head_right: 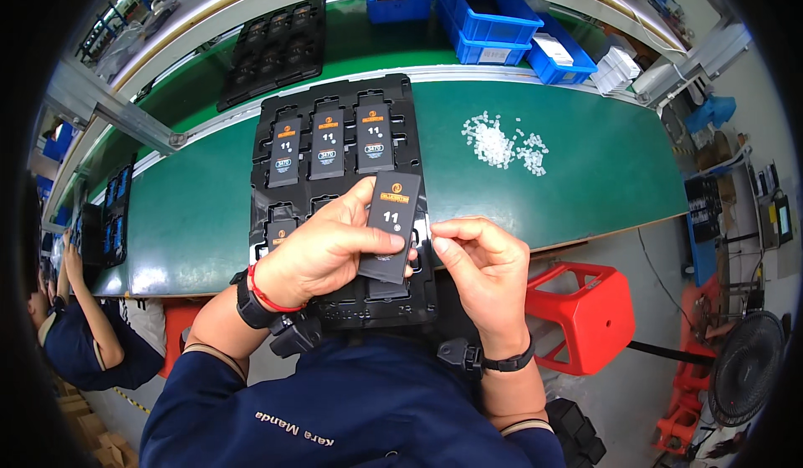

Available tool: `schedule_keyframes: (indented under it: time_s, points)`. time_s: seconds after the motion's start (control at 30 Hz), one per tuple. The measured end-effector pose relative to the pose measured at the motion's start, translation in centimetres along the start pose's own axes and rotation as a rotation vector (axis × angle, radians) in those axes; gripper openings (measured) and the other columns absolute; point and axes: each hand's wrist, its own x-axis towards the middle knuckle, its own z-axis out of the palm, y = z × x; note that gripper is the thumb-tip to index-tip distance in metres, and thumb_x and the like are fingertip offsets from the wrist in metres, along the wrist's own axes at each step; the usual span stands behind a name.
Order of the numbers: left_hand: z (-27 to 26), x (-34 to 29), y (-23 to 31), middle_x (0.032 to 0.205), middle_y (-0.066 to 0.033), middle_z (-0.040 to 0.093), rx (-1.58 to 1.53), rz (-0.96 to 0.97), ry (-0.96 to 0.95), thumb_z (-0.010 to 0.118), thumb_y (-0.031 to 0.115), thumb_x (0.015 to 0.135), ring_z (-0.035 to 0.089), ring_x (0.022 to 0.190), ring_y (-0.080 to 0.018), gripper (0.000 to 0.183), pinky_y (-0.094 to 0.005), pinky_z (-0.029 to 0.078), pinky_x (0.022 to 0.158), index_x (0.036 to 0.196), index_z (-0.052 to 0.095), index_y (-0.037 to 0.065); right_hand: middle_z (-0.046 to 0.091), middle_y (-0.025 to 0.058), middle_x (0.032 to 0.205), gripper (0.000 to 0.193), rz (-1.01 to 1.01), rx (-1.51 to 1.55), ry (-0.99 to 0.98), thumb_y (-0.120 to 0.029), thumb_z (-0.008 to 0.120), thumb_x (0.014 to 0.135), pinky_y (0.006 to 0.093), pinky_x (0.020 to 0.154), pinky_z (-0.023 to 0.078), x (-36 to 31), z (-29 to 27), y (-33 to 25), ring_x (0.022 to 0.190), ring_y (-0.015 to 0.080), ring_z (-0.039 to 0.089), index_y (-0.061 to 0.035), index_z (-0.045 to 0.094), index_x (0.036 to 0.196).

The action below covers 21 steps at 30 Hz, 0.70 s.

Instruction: Insert clear small plastic components into electronic device housings held in an organizer tray.

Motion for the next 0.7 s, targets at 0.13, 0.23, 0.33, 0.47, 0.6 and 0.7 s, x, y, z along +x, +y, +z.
schedule_keyframes:
  time_s: [0.13,0.23,0.33,0.47,0.6,0.7]
  points:
    - [-0.2,0.1,-0.8,0.113,-0.0045,0.054,0.121,0.189,0.011,0.061,-0.015,0.073,0.056,0.103,-0.0135,0.063,-0.0285,0.048,0.089,0.128,0.036,0.004,0.062,0.0078,0.094,0.011,0.167,0.114,-0.030,0.008,0.060,0.082,0.0222,0.076,0.047,-0.1,0.3,0.1,0.086,0.0106,0.058,0.0049,0.063,0.093]
    - [0.1,0.1,-1.0,0.107,-0.0069,0.053,0.224,0.331,0.053,0.058,-0.014,0.075,0.057,0.098,-0.0129,0.054,-0.0274,0.049,0.084,0.122,0.037,0.003,0.063,0.0064,0.091,0.010,-0.029,0.077,-0.050,0.007,0.061,0.083,0.0209,0.071,0.048,0.3,0.7,1.2,0.082,0.0093,0.059,0.0038,0.062,0.093]
    - [0.1,-0.1,-1.0,0.108,-0.0059,0.053,0.253,0.359,0.014,0.058,-0.014,0.076,0.055,0.101,-0.0113,0.053,-0.0265,0.047,0.087,0.122,0.037,0.003,0.063,0.0058,0.090,0.013,0.098,0.153,-0.055,0.006,0.061,0.083,0.0194,0.068,0.047,0.1,0.9,1.0,0.081,0.0085,0.059,0.0030,0.060,0.095]
    - [-0.6,0.1,-1.5,0.114,-0.0042,0.052,0.324,0.386,0.008,0.066,-0.008,0.076,0.053,0.107,-0.0122,0.059,-0.0286,0.045,0.093,0.126,0.036,0.004,0.062,0.0051,0.088,0.014,0.166,0.200,-0.037,0.005,0.062,0.083,0.0187,0.067,0.047,0.1,1.1,0.8,0.080,0.0079,0.058,0.0021,0.058,0.096]
    - [-0.6,0.0,-1.3,0.111,-0.0037,0.053,0.356,0.413,0.041,0.067,-0.008,0.075,0.053,0.105,-0.0115,0.058,-0.0280,0.045,0.092,0.123,0.037,0.004,0.062,0.0051,0.087,0.015,0.170,0.189,-0.053,0.005,0.063,0.083,0.0190,0.068,0.047,0.0,1.0,0.7,0.081,0.0081,0.059,0.0013,0.056,0.096]
    - [-0.2,-0.1,-1.2,0.103,-0.0030,0.050,0.370,0.415,0.053,0.061,-0.012,0.074,0.052,0.097,-0.0091,0.056,-0.0253,0.047,0.081,0.121,0.036,0.004,0.062,0.0051,0.087,0.015,0.168,0.187,-0.059,0.005,0.063,0.083,0.0195,0.070,0.048,0.0,1.0,0.8,0.081,0.0083,0.059,0.0014,0.056,0.095]
